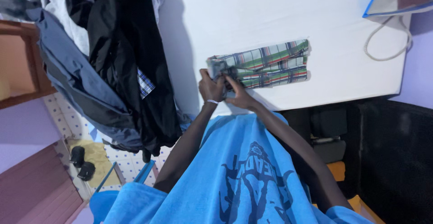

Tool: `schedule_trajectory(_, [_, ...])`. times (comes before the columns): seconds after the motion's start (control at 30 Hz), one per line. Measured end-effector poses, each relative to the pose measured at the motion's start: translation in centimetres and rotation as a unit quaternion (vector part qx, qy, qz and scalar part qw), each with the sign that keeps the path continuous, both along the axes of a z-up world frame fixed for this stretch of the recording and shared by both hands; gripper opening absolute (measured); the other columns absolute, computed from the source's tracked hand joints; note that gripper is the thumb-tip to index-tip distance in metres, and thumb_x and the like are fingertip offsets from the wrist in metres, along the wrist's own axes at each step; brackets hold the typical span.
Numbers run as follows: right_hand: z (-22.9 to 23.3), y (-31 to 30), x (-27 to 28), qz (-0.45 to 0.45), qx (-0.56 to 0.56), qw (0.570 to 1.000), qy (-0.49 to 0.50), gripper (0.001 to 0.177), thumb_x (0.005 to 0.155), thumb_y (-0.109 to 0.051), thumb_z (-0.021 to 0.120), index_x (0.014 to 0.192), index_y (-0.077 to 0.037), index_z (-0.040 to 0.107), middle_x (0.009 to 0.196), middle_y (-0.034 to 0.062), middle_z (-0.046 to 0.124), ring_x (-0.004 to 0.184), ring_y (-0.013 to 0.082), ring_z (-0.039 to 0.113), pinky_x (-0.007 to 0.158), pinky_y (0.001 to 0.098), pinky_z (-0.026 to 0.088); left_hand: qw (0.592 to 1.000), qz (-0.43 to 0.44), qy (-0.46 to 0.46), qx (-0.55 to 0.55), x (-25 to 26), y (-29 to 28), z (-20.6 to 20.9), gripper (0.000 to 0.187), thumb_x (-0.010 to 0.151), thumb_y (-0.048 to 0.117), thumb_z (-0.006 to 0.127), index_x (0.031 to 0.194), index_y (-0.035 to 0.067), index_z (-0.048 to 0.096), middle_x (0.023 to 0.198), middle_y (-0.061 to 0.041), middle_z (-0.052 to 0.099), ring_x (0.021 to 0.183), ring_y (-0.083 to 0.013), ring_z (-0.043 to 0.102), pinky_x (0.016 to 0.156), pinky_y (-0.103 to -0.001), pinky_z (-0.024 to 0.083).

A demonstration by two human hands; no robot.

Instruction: The person picks up a pair of plaid shorts from a pile of clothes, spreads them out on a table, and folds them several times by hand. The person then picks up the folded shorts and places them into an open suitcase on the floor.

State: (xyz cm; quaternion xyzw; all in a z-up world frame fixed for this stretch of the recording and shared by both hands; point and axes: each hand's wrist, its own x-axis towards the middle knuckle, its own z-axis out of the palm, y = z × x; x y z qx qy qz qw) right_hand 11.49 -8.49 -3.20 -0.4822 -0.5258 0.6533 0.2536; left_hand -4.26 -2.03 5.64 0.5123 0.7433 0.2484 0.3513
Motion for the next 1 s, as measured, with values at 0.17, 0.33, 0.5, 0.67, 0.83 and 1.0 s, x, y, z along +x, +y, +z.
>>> schedule_trajectory(0.17, [-4.8, -0.3, 3.4, -0.075, -0.100, 0.989, 0.081, 0.067, 0.089, -0.005, 0.063, 0.153, -0.002, 0.044, 0.146, 0.0153, 0.056, 0.134, 0.0242, 0.054, 0.112, 0.0378, 0.046, 0.999, -0.037, -0.014, -0.004, 4.2, -0.4, 1.6, 0.052, 0.085, 0.027, 0.075, 0.119, 0.002, 0.046, 0.088, -0.022, 0.070, 0.077, -0.0424, 0.071, 0.069, -0.053, 0.055])
schedule_trajectory(0.33, [0.1, 1.3, 6.1, -0.143, -0.260, 0.953, 0.062, 0.039, 0.110, -0.013, 0.045, 0.147, -0.005, 0.053, 0.131, 0.0094, 0.065, 0.113, 0.0193, 0.064, 0.093, 0.0363, 0.055, 0.992, -0.062, -0.107, -0.028, 6.1, -0.8, 2.5, 0.057, 0.093, 0.025, 0.066, 0.137, -0.001, 0.042, 0.094, -0.023, 0.068, 0.081, -0.0386, 0.071, 0.074, -0.049, 0.057])
schedule_trajectory(0.5, [5.8, 0.3, 8.3, -0.217, -0.132, 0.964, -0.082, 0.037, 0.103, -0.011, 0.053, 0.138, -0.007, 0.061, 0.118, 0.0100, 0.073, 0.103, 0.0169, 0.072, 0.081, 0.0322, 0.060, 0.978, -0.188, -0.026, 0.083, 5.8, -1.9, 0.8, 0.040, 0.104, 0.016, 0.062, 0.140, 0.004, 0.049, 0.110, -0.021, 0.065, 0.101, -0.0393, 0.066, 0.086, -0.049, 0.053])
schedule_trajectory(0.67, [6.7, -1.9, 9.4, -0.244, -0.057, 0.951, -0.183, 0.031, 0.103, -0.014, 0.062, 0.133, -0.005, 0.065, 0.114, 0.0117, 0.076, 0.101, 0.0186, 0.075, 0.082, 0.0297, 0.060, 0.962, -0.254, 0.086, 0.050, 5.6, -1.8, -0.7, 0.061, 0.092, 0.025, 0.073, 0.144, 0.007, 0.047, 0.130, -0.023, 0.051, 0.122, -0.0396, 0.052, 0.105, -0.051, 0.044])
schedule_trajectory(0.83, [7.6, -1.5, 8.8, -0.250, 0.013, 0.944, -0.216, 0.033, 0.097, -0.008, 0.069, 0.129, -0.004, 0.067, 0.117, 0.0121, 0.070, 0.102, 0.0202, 0.073, 0.081, 0.0312, 0.060, 0.934, -0.286, 0.094, 0.193, 5.1, -0.4, -1.9, 0.093, 0.088, 0.037, 0.074, 0.160, 0.005, 0.025, 0.158, -0.029, 0.029, 0.152, -0.0463, 0.024, 0.125, -0.059, 0.020])
schedule_trajectory(1.0, [8.6, -0.3, 8.1, -0.204, 0.214, 0.906, -0.303, 0.036, 0.091, 0.001, 0.074, 0.126, -0.001, 0.070, 0.118, 0.0148, 0.064, 0.112, 0.0328, 0.065, 0.093, 0.0400, 0.054, 0.901, -0.384, 0.139, 0.145, 5.7, 0.2, -2.1, 0.091, 0.092, 0.042, 0.062, 0.165, 0.012, 0.018, 0.172, -0.021, 0.011, 0.161, -0.0371, 0.009, 0.131, -0.055, 0.007])
